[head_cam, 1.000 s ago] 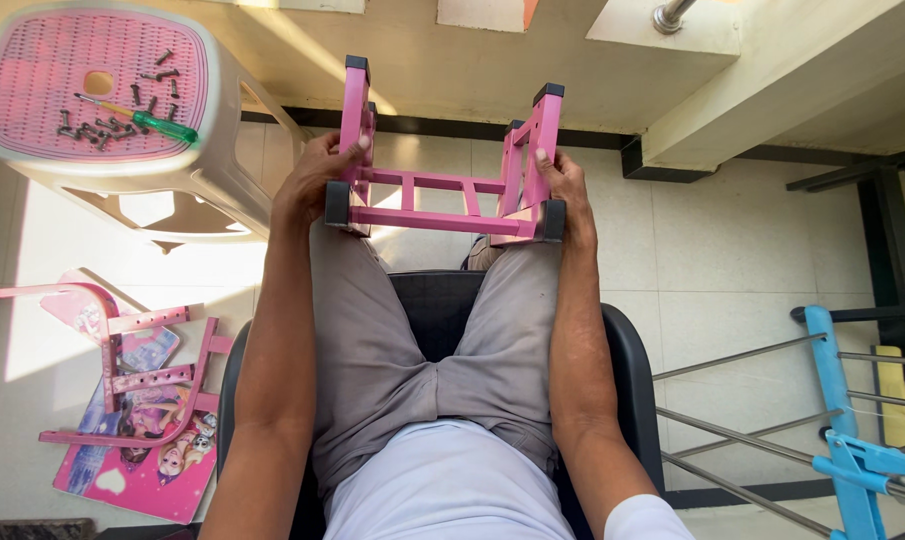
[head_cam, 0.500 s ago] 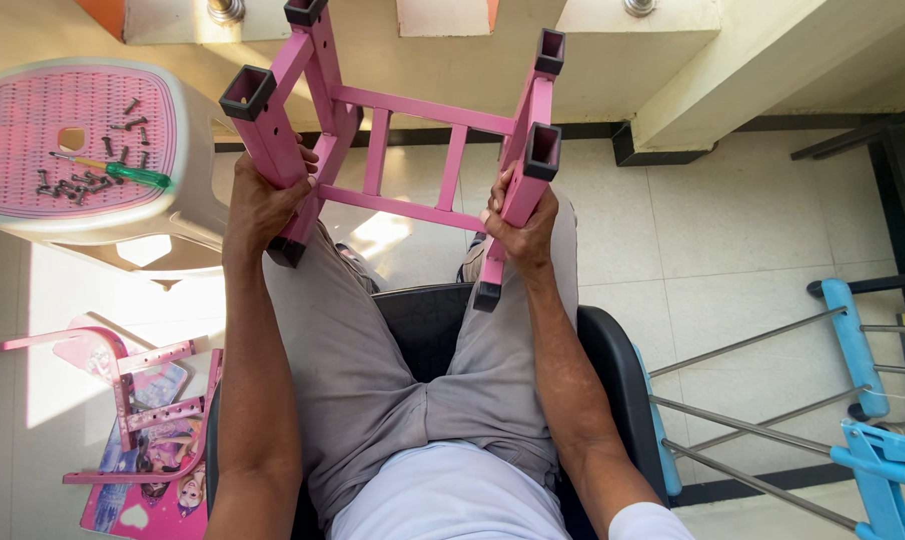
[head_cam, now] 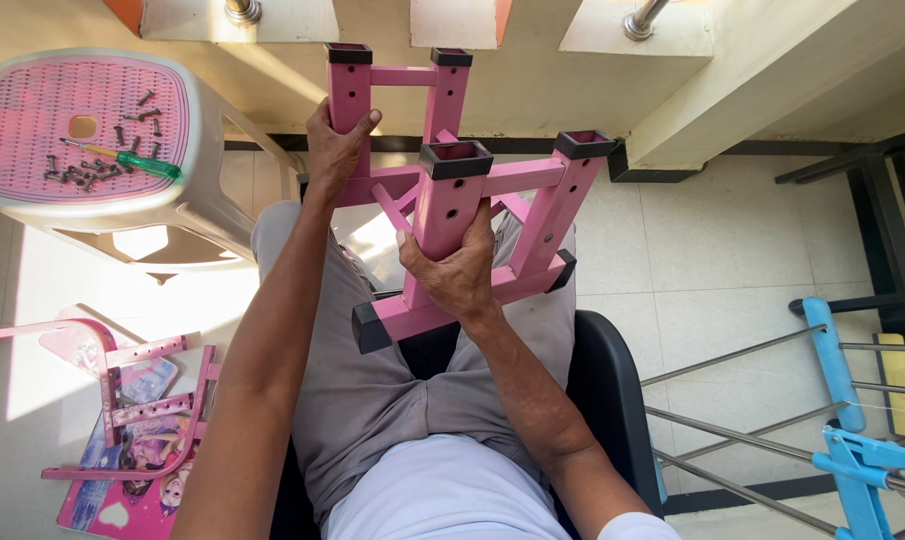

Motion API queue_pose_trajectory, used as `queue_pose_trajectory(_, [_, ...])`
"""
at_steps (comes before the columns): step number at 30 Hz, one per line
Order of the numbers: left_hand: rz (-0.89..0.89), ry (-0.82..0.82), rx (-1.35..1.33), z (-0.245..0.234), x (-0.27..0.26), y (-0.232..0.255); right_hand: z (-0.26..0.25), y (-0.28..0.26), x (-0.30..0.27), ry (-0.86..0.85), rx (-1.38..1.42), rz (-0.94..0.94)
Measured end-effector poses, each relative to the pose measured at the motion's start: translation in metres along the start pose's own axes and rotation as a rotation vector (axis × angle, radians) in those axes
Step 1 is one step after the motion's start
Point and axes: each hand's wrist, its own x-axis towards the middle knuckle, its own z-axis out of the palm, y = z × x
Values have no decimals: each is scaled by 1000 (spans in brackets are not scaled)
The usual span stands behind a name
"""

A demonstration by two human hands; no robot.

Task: The person assembles a pink metal frame by hand, aligning parts and inserting screws. They use a screwdriver to tighten the screws at multiple joints, securing the frame together while seated.

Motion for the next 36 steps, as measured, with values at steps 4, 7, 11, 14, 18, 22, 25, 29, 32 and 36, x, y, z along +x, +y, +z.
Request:
queue_pose_trajectory(4, [-103, -125, 191, 16, 10, -51, 16, 12, -2, -41, -89, 12])
queue_pose_trajectory(7, [-109, -189, 319, 16, 5, -92, 36, 25, -8, -78, -164, 68])
queue_pose_trajectory(11, [-144, -320, 399, 3, -6, -134, 60, 45, -23, -42, -201, 105])
queue_pose_trajectory(14, [-58, -391, 481, -7, -10, -156, 76, 58, -37, -82, -229, 160])
queue_pose_trajectory(18, [-145, -267, 362, -5, -7, -160, 88, 63, -42, -96, -301, 160])
queue_pose_trajectory(22, [-295, -329, -262, -13, -25, -117, 91, 60, -40, -58, -309, 177])
queue_pose_trajectory(25, [-481, -310, -453, -39, -42, -54, 90, 60, -32, -75, -297, 225])
queue_pose_trajectory(29, [-460, -329, -317, -67, -104, 30, 94, 57, -32, -114, -263, 276])
queue_pose_trajectory(32, [-252, -291, -187, -58, -138, 69, 95, 54, -33, -115, -230, 286])
queue_pose_trajectory(36, [-220, -290, -112, -45, -142, 83, 90, 55, -36, -162, -285, 286])
